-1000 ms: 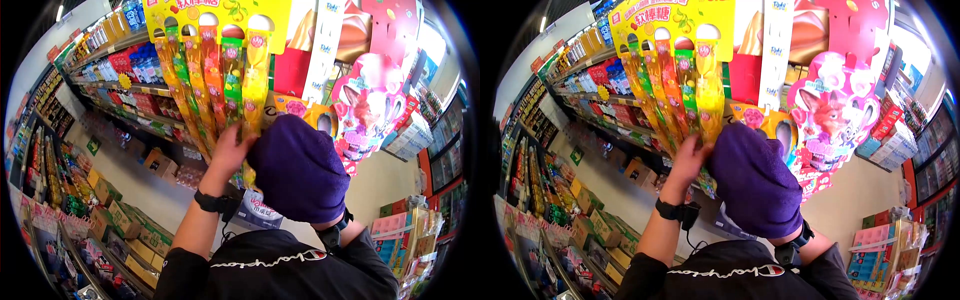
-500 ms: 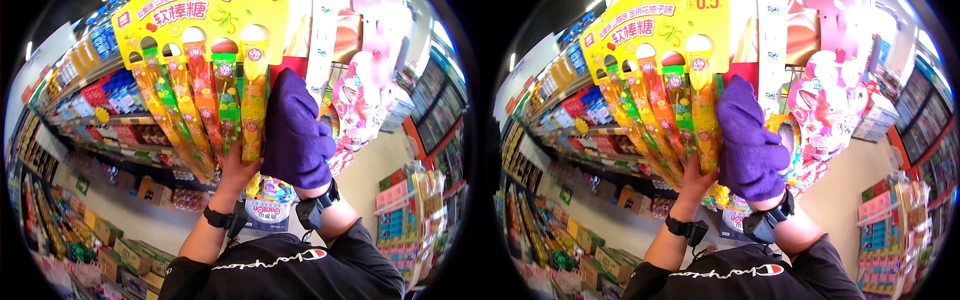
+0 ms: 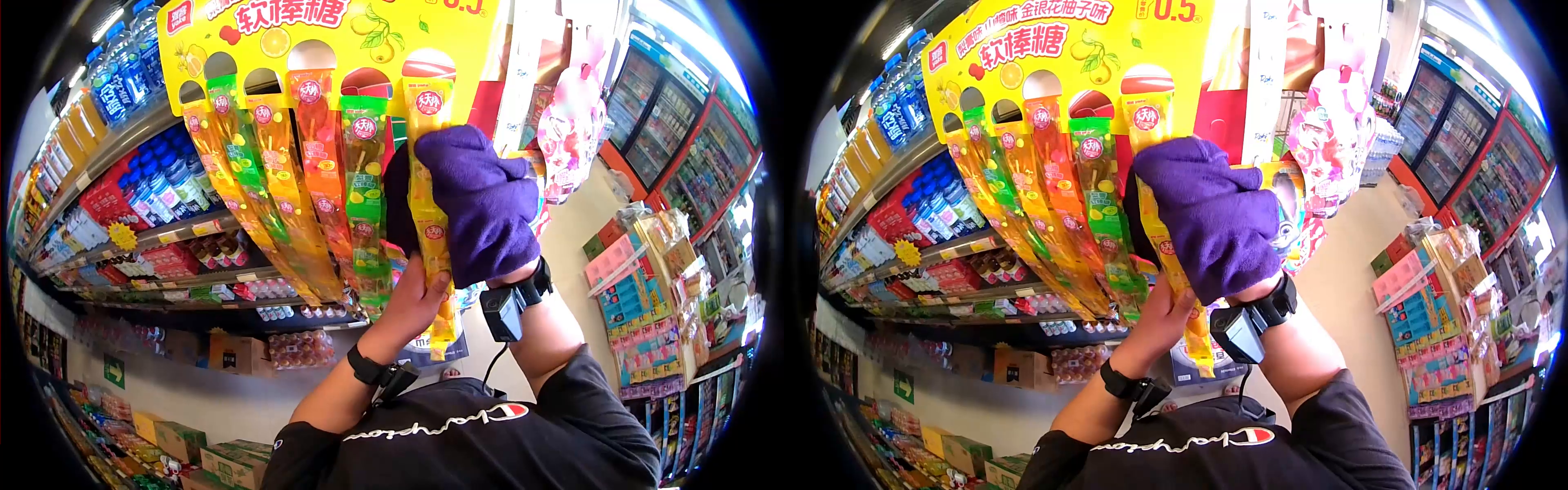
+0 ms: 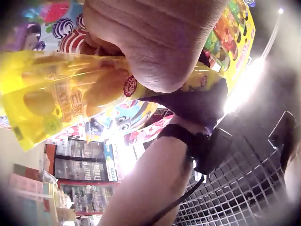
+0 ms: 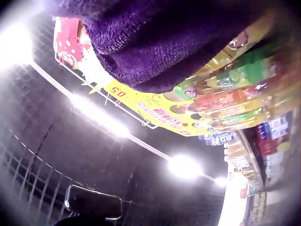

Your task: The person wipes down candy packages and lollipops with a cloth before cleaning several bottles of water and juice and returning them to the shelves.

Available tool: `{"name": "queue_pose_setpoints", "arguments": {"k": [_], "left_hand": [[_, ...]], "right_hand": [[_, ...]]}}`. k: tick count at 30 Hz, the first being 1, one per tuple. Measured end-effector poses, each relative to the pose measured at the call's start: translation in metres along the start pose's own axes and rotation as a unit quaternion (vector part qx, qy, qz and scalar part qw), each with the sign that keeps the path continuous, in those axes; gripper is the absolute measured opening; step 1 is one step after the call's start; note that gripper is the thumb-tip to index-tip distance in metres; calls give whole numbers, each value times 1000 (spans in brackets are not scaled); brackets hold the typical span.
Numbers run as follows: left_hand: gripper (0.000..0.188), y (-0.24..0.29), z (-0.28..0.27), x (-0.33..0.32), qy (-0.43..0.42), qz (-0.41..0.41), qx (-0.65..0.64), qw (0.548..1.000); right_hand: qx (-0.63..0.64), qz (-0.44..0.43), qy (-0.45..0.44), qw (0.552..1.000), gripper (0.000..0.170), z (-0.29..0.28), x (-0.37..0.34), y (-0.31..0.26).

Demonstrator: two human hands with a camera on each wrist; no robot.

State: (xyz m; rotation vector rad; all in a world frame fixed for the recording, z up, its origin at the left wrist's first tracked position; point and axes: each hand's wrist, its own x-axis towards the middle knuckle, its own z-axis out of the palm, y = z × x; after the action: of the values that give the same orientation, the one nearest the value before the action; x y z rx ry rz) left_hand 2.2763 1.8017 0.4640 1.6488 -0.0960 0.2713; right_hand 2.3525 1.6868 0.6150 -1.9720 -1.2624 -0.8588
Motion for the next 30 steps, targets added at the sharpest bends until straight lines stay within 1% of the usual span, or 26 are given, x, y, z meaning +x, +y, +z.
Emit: {"name": "queue_pose_setpoints", "arguments": {"k": [1,3,4,6,8,10,11,12,13,14,15,16,17,18,19,20,22,23,24,25,26,27,28,29,30], "left_hand": [[54,-3,-1,1,-1,-1,-1,1000],[47,-10,-1,2,32,90,26,995],[47,-11,-2,1,32,86,26,995],[41,-6,-2,0,11,35,-18,999],[40,-1,-3,0,14,12,-39,999],[39,4,-3,-3,18,-11,-58,998],[41,7,-3,-4,30,-7,-34,999],[44,8,-2,-5,41,-4,-10,999],[44,7,-1,-5,44,-10,-7,999],[44,5,-1,-5,38,-21,-16,999],[44,3,-1,-6,31,-31,-24,999],[44,0,-2,-8,33,-35,-21,999],[44,-2,-2,-10,59,-11,18,998],[44,-5,-3,-11,84,15,56,995],[43,-10,-5,-12,80,-6,37,996],[43,-12,-6,-12,84,-7,37,996],[39,-16,-5,-14,122,34,180,975],[37,-19,-5,-14,136,34,182,973],[37,-18,-5,-18,139,27,183,973],[38,-13,-8,-24,108,-21,148,983],[38,-4,-12,-31,76,-68,112,988],[38,18,-19,-35,25,-120,96,988],[35,18,-29,-39,-10,-49,35,998],[31,36,-43,-47,-5,-113,74,991],[27,61,-55,-53,2,-175,111,978]], "right_hand": [[-1,2,-7,1000,44,3,-1,-1],[4,4,-22,1000,44,6,-5,-5],[8,3,-30,1000,44,9,-6,-7],[16,5,-46,999,43,12,-7,-9],[39,22,-72,996,43,14,-8,-11],[35,23,-97,994,43,18,-11,-9],[-72,-90,-49,992,39,23,-17,4],[-66,-89,-49,993,39,28,-22,9],[-68,-77,-70,992,41,30,-28,12],[-71,-64,-91,991,43,33,-35,13],[-65,-62,-91,992,43,37,-43,16],[44,8,-103,994,44,41,-51,18],[152,78,-115,978,45,45,-59,20],[257,145,-127,947,47,48,-65,25],[40,-119,-58,990,35,49,-66,35],[19,-27,-89,995,36,49,-67,23],[171,48,-103,979,36,52,-74,20],[177,51,-108,977,36,51,-76,20],[92,-11,-108,990,36,48,-74,20],[8,-73,-107,992,36,46,-73,20],[15,-70,-110,991,36,43,-72,20],[23,-67,-102,992,35,40,-70,20],[30,-64,-92,993,35,38,-70,18],[131,-18,-102,986,39,34,-72,19],[135,-19,-105,985,39,40,-76,20]]}}
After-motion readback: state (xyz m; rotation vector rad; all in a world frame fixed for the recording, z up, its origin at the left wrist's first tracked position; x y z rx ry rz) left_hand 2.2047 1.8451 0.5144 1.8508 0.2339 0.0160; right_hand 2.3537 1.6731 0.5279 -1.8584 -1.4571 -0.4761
